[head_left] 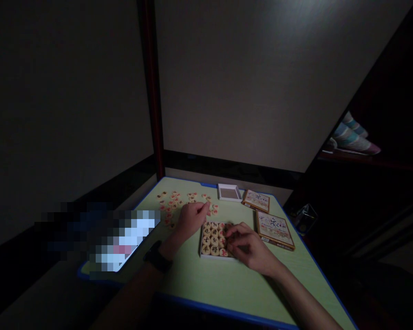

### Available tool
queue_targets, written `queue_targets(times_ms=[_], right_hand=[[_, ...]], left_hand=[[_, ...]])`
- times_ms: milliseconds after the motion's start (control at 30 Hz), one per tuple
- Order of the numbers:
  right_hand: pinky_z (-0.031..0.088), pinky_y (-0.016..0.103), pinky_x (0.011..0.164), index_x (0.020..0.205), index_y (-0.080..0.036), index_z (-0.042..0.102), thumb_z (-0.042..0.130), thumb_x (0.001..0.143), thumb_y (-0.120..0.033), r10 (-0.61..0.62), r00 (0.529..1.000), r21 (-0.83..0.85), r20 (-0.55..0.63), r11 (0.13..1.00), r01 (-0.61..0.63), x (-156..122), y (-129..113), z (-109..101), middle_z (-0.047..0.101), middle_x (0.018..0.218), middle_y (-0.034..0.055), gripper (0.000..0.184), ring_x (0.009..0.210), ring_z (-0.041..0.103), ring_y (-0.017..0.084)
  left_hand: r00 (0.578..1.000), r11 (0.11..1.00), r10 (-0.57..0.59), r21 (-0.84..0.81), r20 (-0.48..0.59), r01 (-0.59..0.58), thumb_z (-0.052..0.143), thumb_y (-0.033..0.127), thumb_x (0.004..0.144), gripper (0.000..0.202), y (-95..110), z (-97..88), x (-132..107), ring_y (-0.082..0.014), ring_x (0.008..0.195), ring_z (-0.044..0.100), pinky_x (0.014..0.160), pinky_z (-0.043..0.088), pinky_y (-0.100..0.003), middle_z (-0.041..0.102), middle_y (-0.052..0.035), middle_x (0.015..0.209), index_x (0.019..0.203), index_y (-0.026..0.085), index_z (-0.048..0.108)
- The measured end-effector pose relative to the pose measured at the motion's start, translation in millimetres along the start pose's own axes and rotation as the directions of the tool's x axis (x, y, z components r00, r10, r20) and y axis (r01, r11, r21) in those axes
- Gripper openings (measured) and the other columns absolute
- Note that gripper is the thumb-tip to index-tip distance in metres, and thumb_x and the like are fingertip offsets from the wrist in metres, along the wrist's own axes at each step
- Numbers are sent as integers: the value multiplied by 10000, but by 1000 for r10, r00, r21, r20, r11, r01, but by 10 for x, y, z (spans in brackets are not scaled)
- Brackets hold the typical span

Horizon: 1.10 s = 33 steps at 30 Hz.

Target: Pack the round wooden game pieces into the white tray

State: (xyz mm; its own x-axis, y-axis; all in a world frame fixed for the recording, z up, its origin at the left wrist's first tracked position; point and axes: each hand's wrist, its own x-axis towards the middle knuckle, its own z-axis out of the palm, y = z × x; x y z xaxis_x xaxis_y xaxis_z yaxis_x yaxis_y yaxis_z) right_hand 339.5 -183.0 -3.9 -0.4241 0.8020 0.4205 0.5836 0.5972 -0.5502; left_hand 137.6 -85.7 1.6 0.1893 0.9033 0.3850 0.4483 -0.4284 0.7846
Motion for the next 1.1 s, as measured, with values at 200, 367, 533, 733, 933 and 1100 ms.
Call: queue_targets(times_ms=[200,367,533,733,933,1100], right_hand=[[468,382,845,727,-206,739,616,875,-258,38,999,98,-6,994,-38,16,46,-16,679,972,82,199,955,607,213],[466,395,846,725,-203,740,601,874,-245,61,998,96,-5,994,-60,22,59,-51,678,970,86,208,947,607,219],[451,407,890,744,-198,752,607,878,-262,40,998,30,44,999,-41,3,56,-50,658,1042,98,207,1014,582,230],[461,403,879,724,-197,744,595,890,-272,9,999,17,34,1000,-10,5,26,-38,664,1033,96,235,1015,590,229],[498,380,792,714,-204,736,544,916,-314,48,995,16,-87,999,-46,21,32,-22,693,948,91,300,900,631,218],[507,349,690,738,-205,744,532,920,-374,95,948,-13,-303,994,-104,22,129,5,709,806,81,326,775,645,215]], left_hand=[[998,1000,-14,-13,-61,14,434,460,854,459,-4,-98,58,-128,487,545,570,390,-237,572,17,463,520,191,596],[994,999,-4,49,-106,9,426,460,858,452,-52,-218,74,-131,497,540,575,384,-242,564,18,465,546,191,612],[999,972,26,233,-23,-20,399,437,894,468,-109,-295,29,-127,506,527,564,343,-246,555,12,485,559,189,612],[985,835,34,537,168,-120,449,311,882,337,-224,-618,140,-163,686,582,654,377,-265,681,-44,705,643,186,651],[907,786,57,541,418,-299,618,185,770,209,-388,-668,121,-213,951,618,851,440,-304,696,-61,999,956,197,713],[903,704,55,625,426,-338,620,161,767,315,-480,-655,112,-238,1049,596,906,449,-336,663,-70,1100,1069,226,681]])
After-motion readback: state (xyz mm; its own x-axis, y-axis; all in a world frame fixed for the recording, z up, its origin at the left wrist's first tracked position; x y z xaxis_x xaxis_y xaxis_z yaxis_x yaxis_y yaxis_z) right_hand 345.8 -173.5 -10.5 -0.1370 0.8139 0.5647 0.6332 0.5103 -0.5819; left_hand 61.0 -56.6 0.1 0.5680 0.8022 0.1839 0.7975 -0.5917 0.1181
